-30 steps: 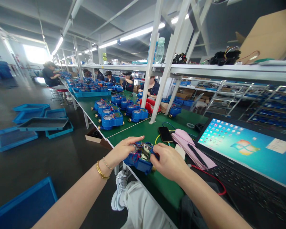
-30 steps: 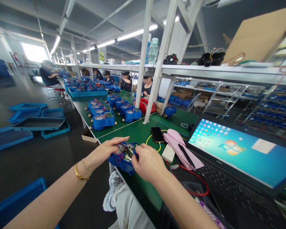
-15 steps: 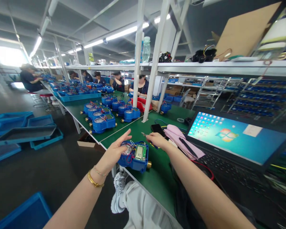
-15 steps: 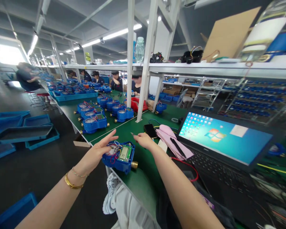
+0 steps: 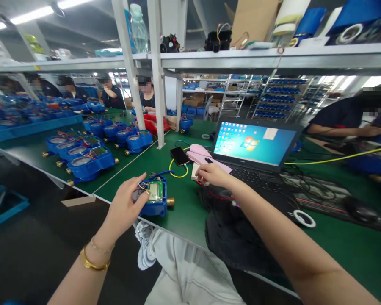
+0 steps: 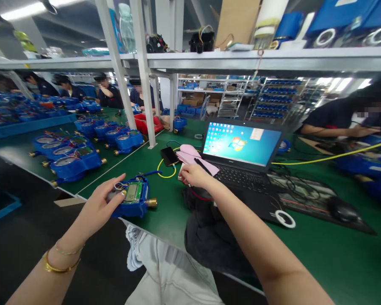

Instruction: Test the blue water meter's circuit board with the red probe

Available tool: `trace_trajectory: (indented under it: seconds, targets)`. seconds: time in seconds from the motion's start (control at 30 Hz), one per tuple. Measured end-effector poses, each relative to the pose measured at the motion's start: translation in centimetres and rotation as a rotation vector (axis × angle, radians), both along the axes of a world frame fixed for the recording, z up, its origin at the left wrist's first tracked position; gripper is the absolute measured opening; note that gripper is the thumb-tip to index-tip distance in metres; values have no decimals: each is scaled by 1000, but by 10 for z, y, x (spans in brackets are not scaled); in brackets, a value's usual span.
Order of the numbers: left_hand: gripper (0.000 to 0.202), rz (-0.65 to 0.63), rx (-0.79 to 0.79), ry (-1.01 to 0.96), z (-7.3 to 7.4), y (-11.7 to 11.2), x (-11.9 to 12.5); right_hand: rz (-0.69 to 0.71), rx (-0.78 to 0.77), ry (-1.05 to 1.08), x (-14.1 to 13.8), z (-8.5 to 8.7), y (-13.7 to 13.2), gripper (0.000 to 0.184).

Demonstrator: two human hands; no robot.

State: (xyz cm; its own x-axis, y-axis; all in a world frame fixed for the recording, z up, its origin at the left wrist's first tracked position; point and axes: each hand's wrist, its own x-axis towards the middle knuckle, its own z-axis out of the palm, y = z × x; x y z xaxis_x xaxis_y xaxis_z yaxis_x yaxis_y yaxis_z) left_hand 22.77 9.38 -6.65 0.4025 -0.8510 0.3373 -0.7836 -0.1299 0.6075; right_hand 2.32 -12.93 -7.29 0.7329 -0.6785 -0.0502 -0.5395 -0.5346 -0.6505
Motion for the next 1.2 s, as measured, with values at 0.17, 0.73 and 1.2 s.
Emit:
trace_trajectory:
  seconds: [0.17, 0.73, 1.2]
  targets:
    - [64, 99, 55, -151, -2, -1, 6, -83, -55, 46, -102, -2, 17, 22]
    - [68, 200, 99, -159, -15, -8, -36, 27, -416, 172, -42, -13, 5, 28]
    - [47, -10, -395, -156, 7, -18, -128, 54, -170, -508, -67, 16, 42, 13]
